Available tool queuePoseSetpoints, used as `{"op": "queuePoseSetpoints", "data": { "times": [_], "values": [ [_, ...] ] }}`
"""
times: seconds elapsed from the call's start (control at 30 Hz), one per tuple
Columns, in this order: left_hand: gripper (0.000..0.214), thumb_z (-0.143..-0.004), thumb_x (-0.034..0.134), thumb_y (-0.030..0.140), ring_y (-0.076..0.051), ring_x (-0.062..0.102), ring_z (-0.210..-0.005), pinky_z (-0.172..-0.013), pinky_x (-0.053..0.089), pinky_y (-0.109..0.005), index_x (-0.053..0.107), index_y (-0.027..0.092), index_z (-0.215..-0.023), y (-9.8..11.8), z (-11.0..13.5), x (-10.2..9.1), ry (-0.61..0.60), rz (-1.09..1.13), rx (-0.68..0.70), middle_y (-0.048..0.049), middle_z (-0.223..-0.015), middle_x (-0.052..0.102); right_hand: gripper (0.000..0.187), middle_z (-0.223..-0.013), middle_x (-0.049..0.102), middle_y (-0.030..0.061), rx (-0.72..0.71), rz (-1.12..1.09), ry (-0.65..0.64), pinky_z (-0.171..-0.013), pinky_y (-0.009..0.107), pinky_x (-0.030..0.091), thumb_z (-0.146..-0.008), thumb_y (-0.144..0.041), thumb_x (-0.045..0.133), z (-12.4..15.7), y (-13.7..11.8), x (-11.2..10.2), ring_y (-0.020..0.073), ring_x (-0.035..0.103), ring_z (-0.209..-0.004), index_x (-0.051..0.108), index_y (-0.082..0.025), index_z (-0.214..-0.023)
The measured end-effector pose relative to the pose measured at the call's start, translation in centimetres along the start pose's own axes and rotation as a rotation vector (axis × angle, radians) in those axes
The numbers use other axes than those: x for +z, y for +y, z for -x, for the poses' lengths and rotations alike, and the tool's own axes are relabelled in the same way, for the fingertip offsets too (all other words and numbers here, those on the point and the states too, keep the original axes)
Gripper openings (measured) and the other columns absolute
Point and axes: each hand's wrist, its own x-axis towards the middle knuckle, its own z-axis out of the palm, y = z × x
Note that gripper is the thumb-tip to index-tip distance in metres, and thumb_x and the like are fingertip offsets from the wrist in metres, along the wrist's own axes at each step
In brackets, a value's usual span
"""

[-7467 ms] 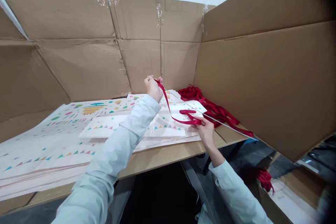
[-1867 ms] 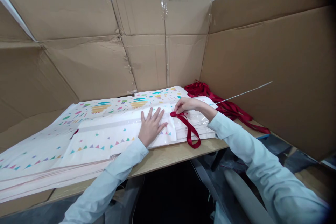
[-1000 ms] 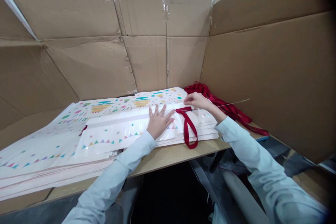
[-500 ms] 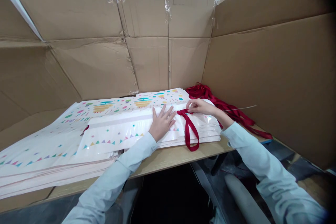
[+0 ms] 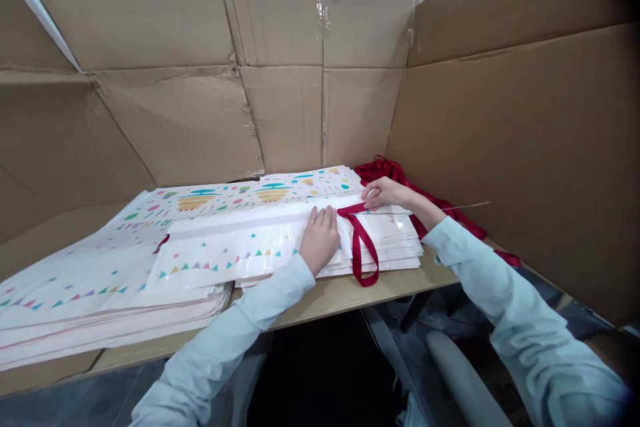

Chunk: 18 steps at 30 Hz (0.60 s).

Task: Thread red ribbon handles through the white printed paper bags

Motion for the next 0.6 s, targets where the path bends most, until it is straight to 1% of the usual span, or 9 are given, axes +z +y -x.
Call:
{"op": "queuePoseSetpoints", "data": {
  "times": [0.1, 0.17, 0.3, 0.4, 0.47, 0.5, 0.6],
  "values": [
    [0.047, -0.089, 0.037, 0.015, -0.028, 0.049, -0.125, -0.109, 0.032, -0.044, 0.050, -0.002, -0.132, -0.2, 0.1, 0.3, 0.029, 0.013, 0.017, -0.0217, -0.136, 0.050, 0.046, -0.068, 0.066, 0.0028, -0.016, -0.030, 0.026, -0.072, 0.030, 0.056, -0.039, -0.024, 0.090, 0.1, 0.5, 0.0, 0.0173, 0.065, -0.070, 0.063, -0.014, -0.075],
    [0.048, -0.090, 0.036, 0.017, -0.027, 0.049, -0.126, -0.109, 0.033, -0.042, 0.049, -0.001, -0.132, -0.5, 0.2, 0.6, 0.049, 0.030, 0.020, -0.0210, -0.136, 0.050, 0.046, -0.070, 0.065, 0.0026, -0.037, -0.027, 0.013, -0.072, 0.030, 0.055, -0.041, -0.026, 0.089, 0.1, 0.7, -0.1, 0.0166, 0.064, -0.071, 0.063, -0.014, -0.078],
    [0.050, -0.091, 0.036, 0.019, -0.026, 0.046, -0.129, -0.109, 0.033, -0.041, 0.043, 0.002, -0.138, -0.6, 0.7, 0.8, 0.057, 0.077, 0.019, -0.0192, -0.140, 0.047, 0.043, -0.080, 0.065, 0.0033, -0.137, 0.031, -0.114, -0.070, 0.028, 0.052, -0.056, -0.031, 0.081, 0.4, 0.7, -0.5, 0.0151, 0.063, -0.075, 0.064, -0.014, -0.092],
    [0.050, -0.091, 0.039, 0.019, -0.027, 0.046, -0.129, -0.109, 0.032, -0.043, 0.043, 0.006, -0.139, -0.5, 0.6, 0.1, 0.035, 0.106, 0.005, -0.0181, -0.141, 0.046, 0.043, -0.079, 0.063, 0.0030, -0.189, 0.172, -0.213, -0.064, 0.025, 0.047, -0.067, -0.035, 0.072, 0.9, -0.1, -0.6, 0.0150, 0.061, -0.074, 0.061, -0.015, -0.104],
    [0.045, -0.091, 0.040, 0.021, -0.028, 0.051, -0.123, -0.108, 0.033, -0.044, 0.048, 0.006, -0.134, -0.4, -0.1, -0.9, -0.008, 0.115, -0.016, -0.0190, -0.135, 0.051, 0.044, -0.077, 0.062, 0.0021, -0.225, 0.278, -0.251, -0.062, 0.024, 0.044, -0.073, -0.037, 0.067, 1.2, -0.8, -0.5, 0.0143, 0.058, -0.072, 0.060, -0.016, -0.112],
    [0.041, -0.092, 0.040, 0.020, -0.027, 0.055, -0.118, -0.105, 0.037, -0.043, 0.052, 0.006, -0.129, -0.3, -0.5, -1.4, -0.046, 0.115, -0.025, -0.0195, -0.130, 0.055, 0.043, -0.078, 0.062, 0.0022, -0.249, 0.321, -0.257, -0.062, 0.024, 0.043, -0.076, -0.037, 0.064, 1.3, -1.2, -0.4, 0.0137, 0.057, -0.071, 0.060, -0.017, -0.114],
    [0.030, -0.090, 0.039, 0.010, -0.025, 0.064, -0.097, -0.087, 0.050, -0.037, 0.061, 0.006, -0.111, -0.3, -2.2, -3.1, -0.206, 0.107, -0.035, -0.0186, -0.108, 0.063, 0.032, -0.090, 0.063, 0.0041, -0.295, 0.403, -0.274, -0.065, 0.024, 0.043, -0.082, -0.032, 0.055, 1.2, -2.1, -0.4, 0.0123, 0.056, -0.071, 0.065, -0.018, -0.109]
  ]
}}
